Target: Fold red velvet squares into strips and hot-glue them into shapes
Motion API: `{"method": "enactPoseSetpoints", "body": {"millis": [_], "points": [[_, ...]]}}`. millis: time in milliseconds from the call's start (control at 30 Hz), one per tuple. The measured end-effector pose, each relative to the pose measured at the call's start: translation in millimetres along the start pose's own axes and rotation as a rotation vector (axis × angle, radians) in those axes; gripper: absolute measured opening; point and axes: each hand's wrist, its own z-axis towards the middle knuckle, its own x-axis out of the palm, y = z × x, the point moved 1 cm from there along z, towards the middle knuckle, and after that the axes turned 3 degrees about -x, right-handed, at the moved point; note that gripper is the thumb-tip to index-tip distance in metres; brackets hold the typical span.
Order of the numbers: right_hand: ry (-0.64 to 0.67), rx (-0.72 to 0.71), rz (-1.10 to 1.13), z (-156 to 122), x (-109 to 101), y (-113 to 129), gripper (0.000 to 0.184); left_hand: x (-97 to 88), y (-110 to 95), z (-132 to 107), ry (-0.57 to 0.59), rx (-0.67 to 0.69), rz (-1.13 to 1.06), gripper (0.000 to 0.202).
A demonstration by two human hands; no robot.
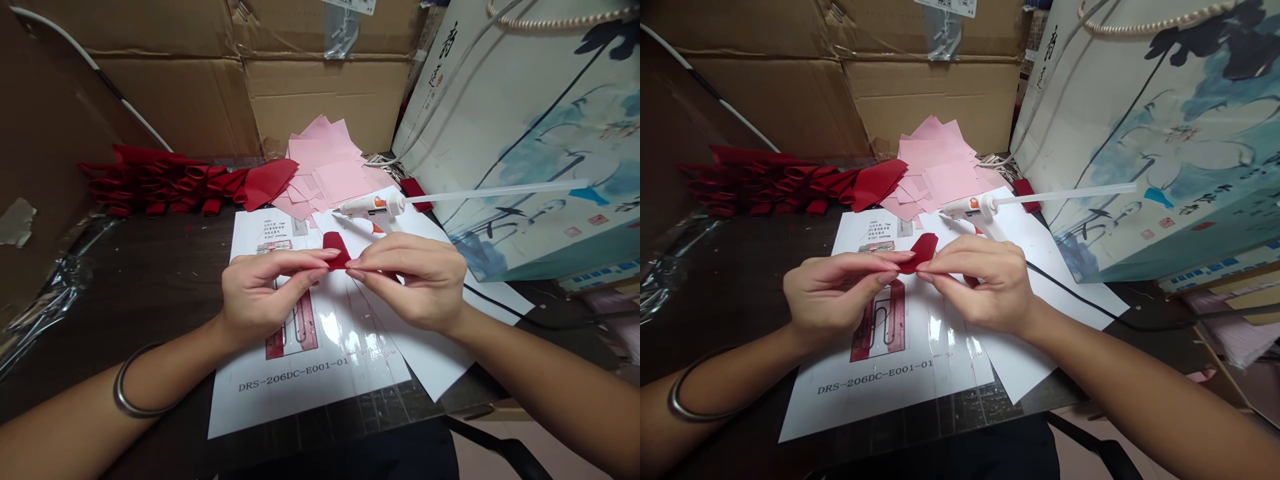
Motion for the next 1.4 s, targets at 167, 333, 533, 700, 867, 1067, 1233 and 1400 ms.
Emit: {"method": "enactPoseSetpoints", "body": {"millis": [167, 333, 533, 700, 867, 1067, 1233, 1400], "points": [[0.003, -0.028, -0.019, 0, -2, 1, 0.018, 0.6, -2, -1, -0.001, -0.001, 0.033, 0.016], [0.024, -0.061, -0.024, 1, -3, 2, 0.017, 0.7, -1, -2, 0.007, 0.053, 0.053, 0.014], [0.019, -0.167, -0.106, -1, -5, 1, 0.014, -3.7, -2, -1, 0.096, 0.223, 0.138, 0.02], [0.041, -0.289, -0.199, -5, -7, 2, 0.014, -7.6, -6, 1, 0.197, 0.332, 0.146, 0.02], [0.054, -0.322, -0.214, -4, -7, 7, 0.014, -8.2, -8, 0, 0.207, 0.316, 0.111, 0.017], [0.111, -0.267, -0.255, -4, -8, 10, 0.014, -7.6, -13, 2, 0.255, 0.307, 0.083, 0.02], [0.151, -0.267, -0.255, -4, -7, 9, 0.016, -6.6, -16, 4, 0.273, 0.277, 0.079, 0.022], [0.143, -0.275, -0.261, -4, -6, 11, 0.016, -5.3, -18, 4, 0.261, 0.26, 0.07, 0.021]]}}
